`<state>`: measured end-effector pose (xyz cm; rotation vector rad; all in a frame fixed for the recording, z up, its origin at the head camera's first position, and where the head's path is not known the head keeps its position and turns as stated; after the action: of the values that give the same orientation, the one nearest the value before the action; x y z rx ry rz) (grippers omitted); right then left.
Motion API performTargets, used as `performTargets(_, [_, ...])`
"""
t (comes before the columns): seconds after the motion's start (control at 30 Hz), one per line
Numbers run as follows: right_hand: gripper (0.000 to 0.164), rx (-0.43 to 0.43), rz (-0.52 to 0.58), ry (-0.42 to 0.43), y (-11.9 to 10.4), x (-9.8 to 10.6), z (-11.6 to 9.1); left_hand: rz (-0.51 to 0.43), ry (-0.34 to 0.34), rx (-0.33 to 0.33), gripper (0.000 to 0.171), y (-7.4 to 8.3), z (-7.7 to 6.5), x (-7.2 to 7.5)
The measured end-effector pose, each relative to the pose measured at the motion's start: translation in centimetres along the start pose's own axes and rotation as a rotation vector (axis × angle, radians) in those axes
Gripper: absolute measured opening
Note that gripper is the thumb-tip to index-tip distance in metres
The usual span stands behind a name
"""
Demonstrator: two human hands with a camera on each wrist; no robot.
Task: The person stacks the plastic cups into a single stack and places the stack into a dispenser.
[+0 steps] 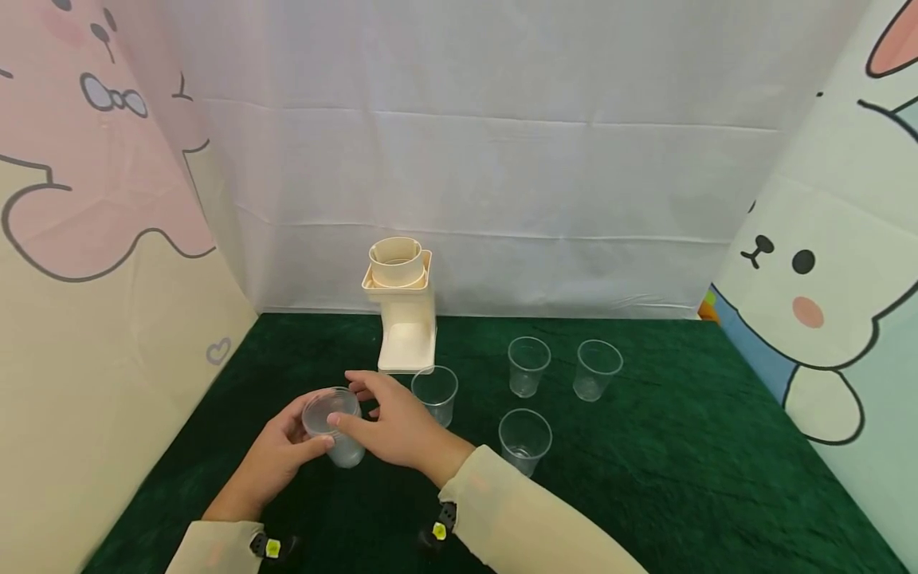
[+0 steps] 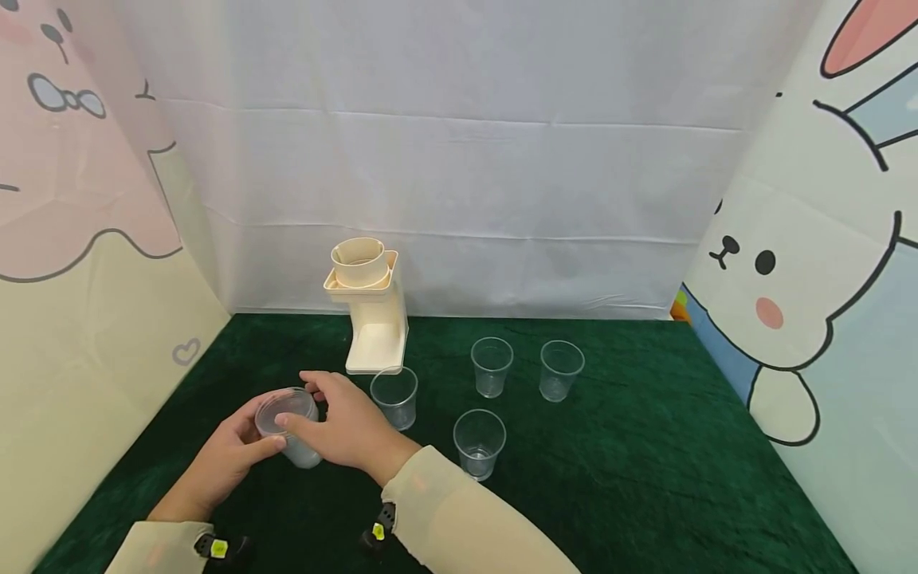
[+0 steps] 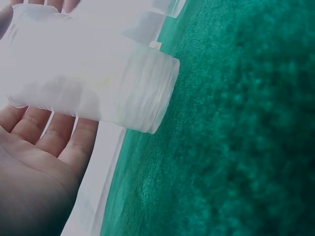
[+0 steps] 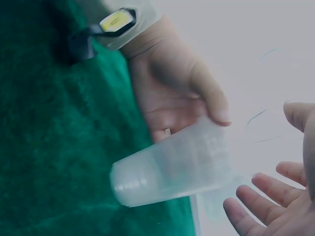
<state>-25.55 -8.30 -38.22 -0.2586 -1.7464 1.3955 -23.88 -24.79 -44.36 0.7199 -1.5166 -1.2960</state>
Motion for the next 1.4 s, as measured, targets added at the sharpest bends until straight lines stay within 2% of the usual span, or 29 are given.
performTargets(0.17, [0.064,0.012,0.006,0.006,-1.2,1.2,-1.7,0.013,0.014,0.004,0.056,0.1,-0.1,0.0])
performTargets(0.37, [0.059,0.052,0.062,0.02,-1.7,2.8,-4.0,0.012,0.023,0.001,0.058,0.2,0.0,0.0])
performTargets(0.6, [0.056,0.072,0.118,0.054,-1.3,5.2,-6.1,0.007,0.023,0.015,0.059,0.0,0.1,0.0])
performTargets(0.9, [0.053,0.092,0.127,0.162,0.1,8.8,-9.1,0.015,0.009,0.088,0.063,0.1,0.0,0.2])
performTargets(1.1, [0.052,0.11,0.113,0.216,1.1,10.8,-11.1,0.005,-0.008,0.06,0.063,0.5,0.1,0.2])
performTargets(1.4, [0.05,0.125,0.147,0.307,4.0,13.0,-13.8,-0.106,-0.029,-0.012,0.061,0.4,0.2,0.2])
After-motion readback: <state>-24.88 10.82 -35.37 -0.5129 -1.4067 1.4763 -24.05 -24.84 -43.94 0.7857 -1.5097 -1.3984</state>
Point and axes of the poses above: each hand's wrist, its own z-axis towards the middle knuckle, its own x-axis out of the back of the hand, y = z × x, the point moved 9 cm from there along z, towards the middle knuckle, and after that the axes turned 11 degrees about -y, right-handed, at the moved point
